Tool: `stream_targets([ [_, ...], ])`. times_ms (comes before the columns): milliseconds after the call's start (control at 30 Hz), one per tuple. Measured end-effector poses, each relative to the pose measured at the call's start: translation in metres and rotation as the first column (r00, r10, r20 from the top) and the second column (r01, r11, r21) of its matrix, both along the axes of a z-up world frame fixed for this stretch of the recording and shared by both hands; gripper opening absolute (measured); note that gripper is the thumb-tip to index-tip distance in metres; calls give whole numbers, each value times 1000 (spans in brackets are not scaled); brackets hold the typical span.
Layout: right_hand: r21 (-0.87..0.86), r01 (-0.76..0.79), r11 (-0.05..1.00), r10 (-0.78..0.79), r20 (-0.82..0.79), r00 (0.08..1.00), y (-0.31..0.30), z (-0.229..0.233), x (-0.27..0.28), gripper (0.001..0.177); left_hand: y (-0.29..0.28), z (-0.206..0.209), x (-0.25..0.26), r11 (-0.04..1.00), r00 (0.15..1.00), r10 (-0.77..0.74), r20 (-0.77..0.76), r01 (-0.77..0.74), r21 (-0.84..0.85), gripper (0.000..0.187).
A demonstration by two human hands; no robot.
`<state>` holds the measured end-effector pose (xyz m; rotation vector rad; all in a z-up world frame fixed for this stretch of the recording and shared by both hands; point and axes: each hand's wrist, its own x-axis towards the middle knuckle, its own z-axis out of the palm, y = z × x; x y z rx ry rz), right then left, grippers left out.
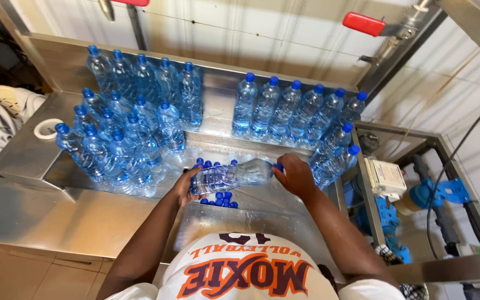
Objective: The person fills clear plastic water bottles from a wall-mounted tap and places them on a stainless steel counter. They repeatedly pick up bottles, fill them, and arrange them in rows. The person also handles loose blue bottle caps on the counter.
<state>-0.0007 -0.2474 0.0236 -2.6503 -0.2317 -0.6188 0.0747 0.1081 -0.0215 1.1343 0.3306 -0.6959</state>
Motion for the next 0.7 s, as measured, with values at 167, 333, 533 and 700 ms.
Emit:
stream_targets([
  [167, 282, 303, 910, -240, -236, 942, -6, -3, -2, 33, -24, 16, -33, 986, 950, 124, 285, -149, 68, 54],
  [333, 159, 60, 985, -64, 15, 998, -35, 0, -7, 54, -24, 20, -6, 1000, 990, -24, 138, 22, 18, 58],
  [533, 23, 56, 998, -57, 27, 998, -66, -6, -34, 63, -52, 1, -3, 995, 973, -65, 221, 46, 88, 60],
  [700, 630, 640, 440, -204, -624, 755, -75, -34, -55, 48, -76, 7, -37, 946, 669, -203, 715, -55, 320, 55],
])
